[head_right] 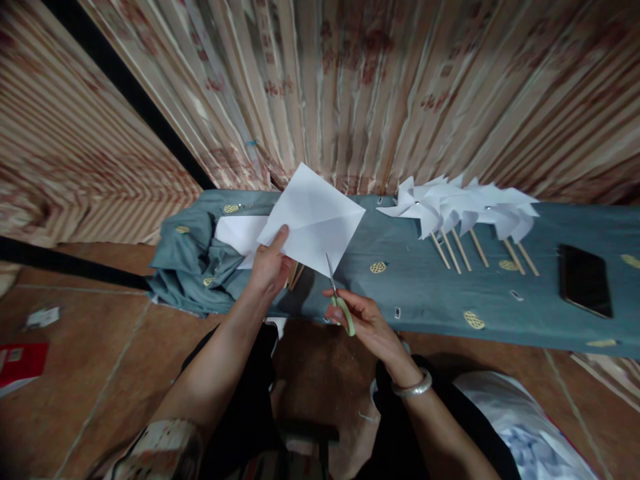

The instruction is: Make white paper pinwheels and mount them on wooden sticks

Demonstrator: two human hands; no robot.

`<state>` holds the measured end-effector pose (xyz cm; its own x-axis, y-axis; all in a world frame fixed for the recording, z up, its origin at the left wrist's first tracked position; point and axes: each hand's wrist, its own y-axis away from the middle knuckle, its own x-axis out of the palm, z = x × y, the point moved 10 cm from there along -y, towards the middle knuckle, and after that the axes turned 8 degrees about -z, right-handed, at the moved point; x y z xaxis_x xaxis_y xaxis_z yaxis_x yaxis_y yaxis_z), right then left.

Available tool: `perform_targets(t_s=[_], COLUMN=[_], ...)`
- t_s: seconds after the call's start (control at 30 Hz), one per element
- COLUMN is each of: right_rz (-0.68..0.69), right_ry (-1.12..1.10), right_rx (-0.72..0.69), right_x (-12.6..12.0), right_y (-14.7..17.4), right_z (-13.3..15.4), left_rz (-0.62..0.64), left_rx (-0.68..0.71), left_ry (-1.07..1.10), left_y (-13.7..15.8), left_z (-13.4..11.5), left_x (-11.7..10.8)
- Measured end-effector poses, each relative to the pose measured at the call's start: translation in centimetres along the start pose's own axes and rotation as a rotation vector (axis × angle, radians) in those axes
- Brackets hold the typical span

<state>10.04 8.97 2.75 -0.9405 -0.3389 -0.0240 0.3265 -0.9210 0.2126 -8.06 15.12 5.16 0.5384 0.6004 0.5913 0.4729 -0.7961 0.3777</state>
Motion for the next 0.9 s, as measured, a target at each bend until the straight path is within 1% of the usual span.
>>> perform_targets(t_s=[0.4, 0.6, 0.77, 0.9], right_rz=[-0.013, -0.022, -0.031, -0.04], right_ry=[-0.034, -0.048, -0.04, -0.02], right_rx=[0.038, 0.054, 0.05, 0.04], right_x=[0.0, 0.0, 0.0, -0.1], right_y=[-0.1, -0.2, -0.2, -0.2], right_z=[-0.9, -1.3, -1.2, -0.8], left_rz=[-0.015, 0.012, 0.008, 0.026], left_rx=[0.007, 0.016, 0.013, 0.005], left_ry=[-0.007, 0.003, -0.018, -0.027], left_y=[-0.2, -0.1, -0.1, 0.1], left_z=[-0.2, -0.2, -0.2, 0.2], left_x=[-0.2, 0.0, -0.1, -0.1])
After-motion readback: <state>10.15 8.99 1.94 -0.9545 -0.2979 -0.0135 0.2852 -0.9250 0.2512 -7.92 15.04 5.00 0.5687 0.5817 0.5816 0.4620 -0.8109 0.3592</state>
